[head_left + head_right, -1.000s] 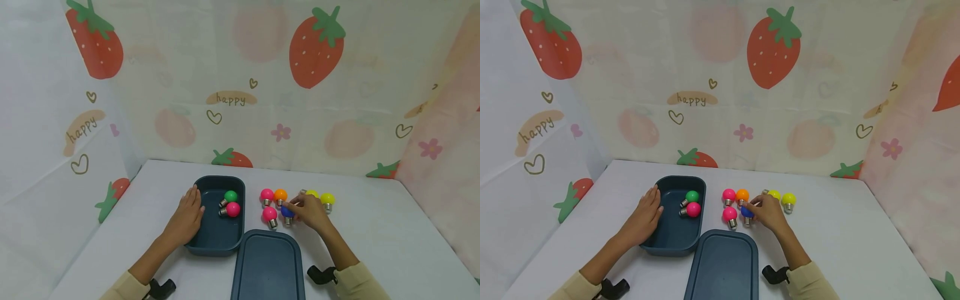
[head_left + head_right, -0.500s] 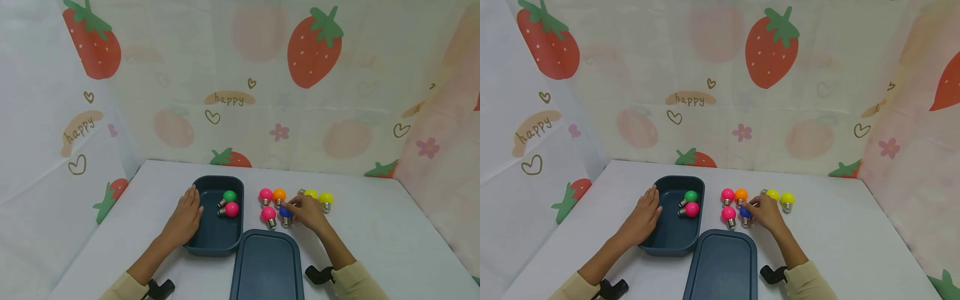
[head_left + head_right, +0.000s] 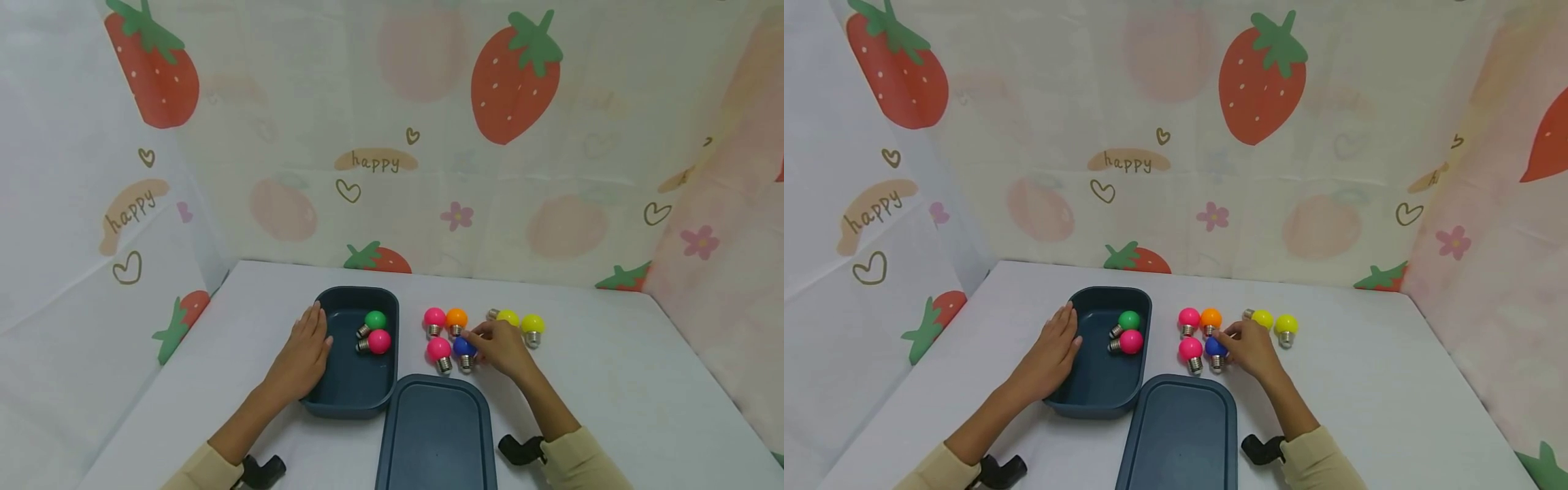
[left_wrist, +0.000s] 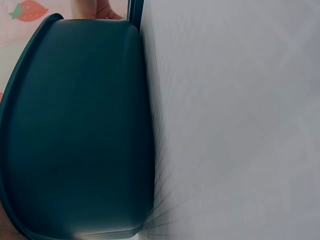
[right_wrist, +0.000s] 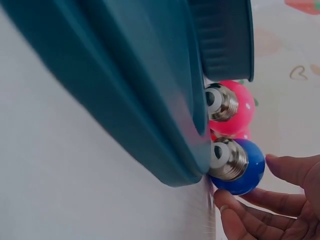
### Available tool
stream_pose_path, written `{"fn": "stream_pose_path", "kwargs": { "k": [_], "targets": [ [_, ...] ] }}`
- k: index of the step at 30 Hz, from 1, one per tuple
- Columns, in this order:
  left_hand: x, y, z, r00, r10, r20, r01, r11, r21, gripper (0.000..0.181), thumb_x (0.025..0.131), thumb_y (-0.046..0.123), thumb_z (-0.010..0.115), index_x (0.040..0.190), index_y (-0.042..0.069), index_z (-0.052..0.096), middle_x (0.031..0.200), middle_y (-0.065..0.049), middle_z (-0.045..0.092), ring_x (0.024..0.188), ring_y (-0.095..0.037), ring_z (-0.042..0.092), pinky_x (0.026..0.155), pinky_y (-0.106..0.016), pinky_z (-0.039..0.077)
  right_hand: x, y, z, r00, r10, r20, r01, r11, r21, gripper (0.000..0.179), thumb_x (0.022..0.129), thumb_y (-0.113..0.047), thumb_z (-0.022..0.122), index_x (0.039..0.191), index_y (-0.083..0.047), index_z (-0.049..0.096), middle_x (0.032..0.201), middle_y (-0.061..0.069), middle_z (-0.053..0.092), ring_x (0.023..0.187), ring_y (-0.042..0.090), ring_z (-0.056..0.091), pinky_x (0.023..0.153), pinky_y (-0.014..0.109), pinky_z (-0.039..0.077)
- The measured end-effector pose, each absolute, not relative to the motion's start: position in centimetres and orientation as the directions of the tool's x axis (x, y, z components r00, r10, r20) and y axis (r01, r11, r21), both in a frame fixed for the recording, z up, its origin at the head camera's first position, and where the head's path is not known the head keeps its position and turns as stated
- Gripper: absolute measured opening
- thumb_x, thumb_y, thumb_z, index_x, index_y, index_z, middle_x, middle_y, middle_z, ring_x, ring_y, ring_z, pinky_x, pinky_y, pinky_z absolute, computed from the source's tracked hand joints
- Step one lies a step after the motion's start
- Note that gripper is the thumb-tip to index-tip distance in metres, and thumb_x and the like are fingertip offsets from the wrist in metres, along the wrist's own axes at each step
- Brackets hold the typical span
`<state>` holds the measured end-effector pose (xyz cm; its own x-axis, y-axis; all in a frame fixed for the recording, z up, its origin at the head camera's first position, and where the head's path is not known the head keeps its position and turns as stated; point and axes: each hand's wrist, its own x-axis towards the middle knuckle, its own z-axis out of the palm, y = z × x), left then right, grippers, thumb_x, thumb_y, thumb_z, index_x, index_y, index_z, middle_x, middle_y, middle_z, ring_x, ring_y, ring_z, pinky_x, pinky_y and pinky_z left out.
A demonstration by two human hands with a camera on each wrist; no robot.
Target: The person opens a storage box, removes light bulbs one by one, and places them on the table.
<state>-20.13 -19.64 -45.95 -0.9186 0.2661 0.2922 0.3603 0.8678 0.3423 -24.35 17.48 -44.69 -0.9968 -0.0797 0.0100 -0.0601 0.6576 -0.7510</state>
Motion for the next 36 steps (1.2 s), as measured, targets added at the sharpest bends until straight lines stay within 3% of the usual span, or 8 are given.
{"fn": "stream_pose_path", "kwargs": {
  "k": [7, 11, 14, 24, 30, 36],
  "targets": [
    [-20.2, -19.6, -46.1, -0.92, 0.265, 0.288, 0.357, 0.871, 0.338, 0.059, 0.109, 0.019, 0.046, 0.152, -0.015, 0.024, 0.165, -0.028, 0.015, 0.153, -0.042, 0.015, 0.121, -0.058, 0.017, -24.4, 18.1, -44.0, -0.997, -0.068, 0.033, -0.071, 0.693, -0.718, 0.038, 0.098, -0.031, 0.068, 0.112, 0.004, 0.073, 0.086, 0.012, 0.072, 0.064, 0.023, 0.067, 0.061, 0.028, 0.057],
    [-20.3, -19.6, -46.1, -0.92, 0.265, 0.288, 0.357, 0.871, 0.338, 0.059, 0.109, 0.019, 0.046, 0.152, -0.015, 0.025, 0.165, -0.027, 0.015, 0.153, -0.042, 0.014, 0.121, -0.058, 0.017, -24.2, 18.9, -43.0, -0.994, -0.07, 0.086, -0.11, 0.707, -0.698, 0.041, 0.099, -0.031, 0.066, 0.116, 0.007, 0.071, 0.108, 0.024, 0.072, 0.068, 0.024, 0.071, 0.064, 0.031, 0.059],
    [-20.3, -19.6, -46.1, -0.919, 0.266, 0.292, 0.359, 0.871, 0.336, 0.059, 0.109, 0.019, 0.046, 0.152, -0.016, 0.025, 0.164, -0.028, 0.015, 0.152, -0.043, 0.016, 0.12, -0.059, 0.018, -24.0, 19.3, -42.1, -0.991, -0.072, 0.117, -0.133, 0.717, -0.685, 0.042, 0.1, -0.03, 0.064, 0.118, 0.008, 0.07, 0.114, 0.026, 0.071, 0.072, 0.027, 0.072, 0.063, 0.032, 0.059],
    [-20.1, -19.8, -46.0, -0.916, 0.272, 0.294, 0.366, 0.868, 0.337, 0.059, 0.109, 0.018, 0.044, 0.152, -0.016, 0.025, 0.164, -0.029, 0.015, 0.152, -0.044, 0.015, 0.12, -0.06, 0.017, -23.4, 18.9, -40.5, -0.981, -0.101, 0.164, -0.188, 0.685, -0.703, 0.038, 0.101, -0.032, 0.063, 0.117, 0.001, 0.072, 0.108, 0.018, 0.074, 0.08, 0.031, 0.072, 0.068, 0.04, 0.061],
    [-20.0, -19.8, -45.9, -0.915, 0.27, 0.298, 0.367, 0.864, 0.345, 0.058, 0.109, 0.018, 0.045, 0.151, -0.017, 0.026, 0.164, -0.03, 0.017, 0.152, -0.044, 0.016, 0.12, -0.06, 0.018, -23.0, 18.0, -40.5, -0.978, -0.129, 0.167, -0.21, 0.67, -0.712, 0.035, 0.101, -0.03, 0.064, 0.114, 0.001, 0.073, 0.105, 0.016, 0.075, 0.08, 0.03, 0.072, 0.067, 0.034, 0.061],
    [-20.2, -19.7, -45.9, -0.915, 0.269, 0.3, 0.366, 0.868, 0.336, 0.059, 0.109, 0.019, 0.046, 0.151, -0.016, 0.027, 0.164, -0.029, 0.017, 0.152, -0.043, 0.016, 0.12, -0.06, 0.019, -22.3, 16.9, -40.2, -0.969, -0.168, 0.182, -0.248, 0.653, -0.716, 0.031, 0.1, -0.028, 0.066, 0.117, -0.002, 0.074, 0.108, 0.014, 0.075, 0.081, 0.025, 0.072, 0.068, 0.037, 0.061]
  ]
}}
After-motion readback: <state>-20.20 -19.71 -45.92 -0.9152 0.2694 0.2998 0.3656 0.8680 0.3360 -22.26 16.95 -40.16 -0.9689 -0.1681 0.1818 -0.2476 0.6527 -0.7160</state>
